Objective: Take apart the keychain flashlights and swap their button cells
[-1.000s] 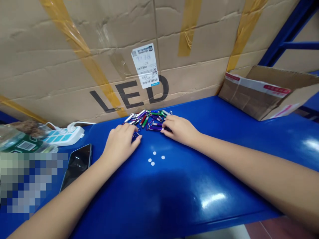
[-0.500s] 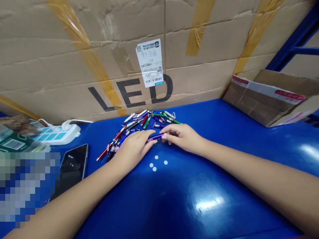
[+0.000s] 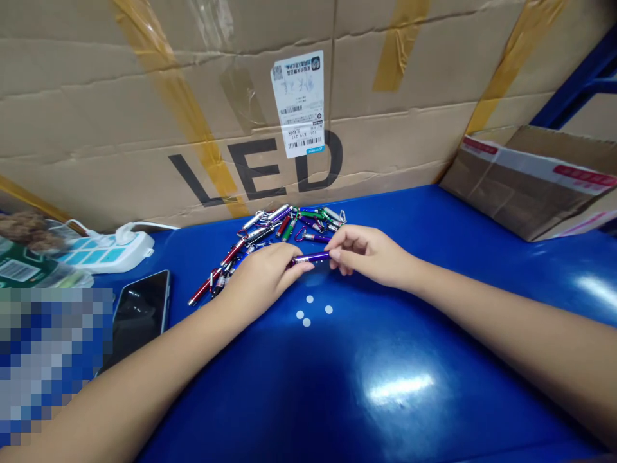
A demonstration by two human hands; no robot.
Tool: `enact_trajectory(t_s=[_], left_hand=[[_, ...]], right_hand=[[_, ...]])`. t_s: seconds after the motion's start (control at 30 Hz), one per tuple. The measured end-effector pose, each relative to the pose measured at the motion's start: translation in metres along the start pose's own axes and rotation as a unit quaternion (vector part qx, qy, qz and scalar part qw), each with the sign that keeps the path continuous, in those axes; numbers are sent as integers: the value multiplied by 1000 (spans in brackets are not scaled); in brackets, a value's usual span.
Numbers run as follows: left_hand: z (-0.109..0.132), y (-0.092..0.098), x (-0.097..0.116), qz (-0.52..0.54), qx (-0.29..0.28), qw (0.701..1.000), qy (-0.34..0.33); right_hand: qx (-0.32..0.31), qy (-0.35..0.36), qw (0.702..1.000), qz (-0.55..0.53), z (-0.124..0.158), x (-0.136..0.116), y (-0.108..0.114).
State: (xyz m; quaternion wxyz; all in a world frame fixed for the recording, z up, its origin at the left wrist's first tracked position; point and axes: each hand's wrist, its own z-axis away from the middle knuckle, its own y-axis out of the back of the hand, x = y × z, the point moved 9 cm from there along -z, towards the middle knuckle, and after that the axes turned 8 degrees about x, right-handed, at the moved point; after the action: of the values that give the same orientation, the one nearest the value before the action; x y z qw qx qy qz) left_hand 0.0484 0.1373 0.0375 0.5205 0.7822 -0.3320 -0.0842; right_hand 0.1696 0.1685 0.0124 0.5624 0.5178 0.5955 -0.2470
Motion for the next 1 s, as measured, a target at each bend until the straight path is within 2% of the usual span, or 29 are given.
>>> enact_trajectory(t_s=[0.07,0.13,0.23,0.33,0.5,0.57,0.67,0.83,0.9,1.0], left_hand=[[2,-6,8,-42,-16,998,-40],[4,-10,14,-69,-34,995,-64],[3,-9,15,-45,-42,997,-49],[2,-7,12,10,-51,998,-21],[1,-10,10,7,-59,998,-5],[0,-11,9,41,-57,997,7],[1,-9,11,83,-52,995,-1],[3,0,17,-12,-29,998,-52],[3,0,16,-21,-41,998,-38],[2,-4,13,19,-69,997,-2]], right_hand=[[-39,60,993,92,2,-10,-7],[-82,118,974,173,5,-17,-16],[-96,146,960,219,4,-19,-19],[-81,153,958,229,2,-19,-16],[-62,188,950,241,3,-21,-19],[-50,204,942,261,5,-22,-20],[-43,213,940,262,6,-24,-18],[-54,194,960,195,5,-24,-14],[-67,184,963,184,6,-21,-15],[-73,177,964,183,7,-20,-18]])
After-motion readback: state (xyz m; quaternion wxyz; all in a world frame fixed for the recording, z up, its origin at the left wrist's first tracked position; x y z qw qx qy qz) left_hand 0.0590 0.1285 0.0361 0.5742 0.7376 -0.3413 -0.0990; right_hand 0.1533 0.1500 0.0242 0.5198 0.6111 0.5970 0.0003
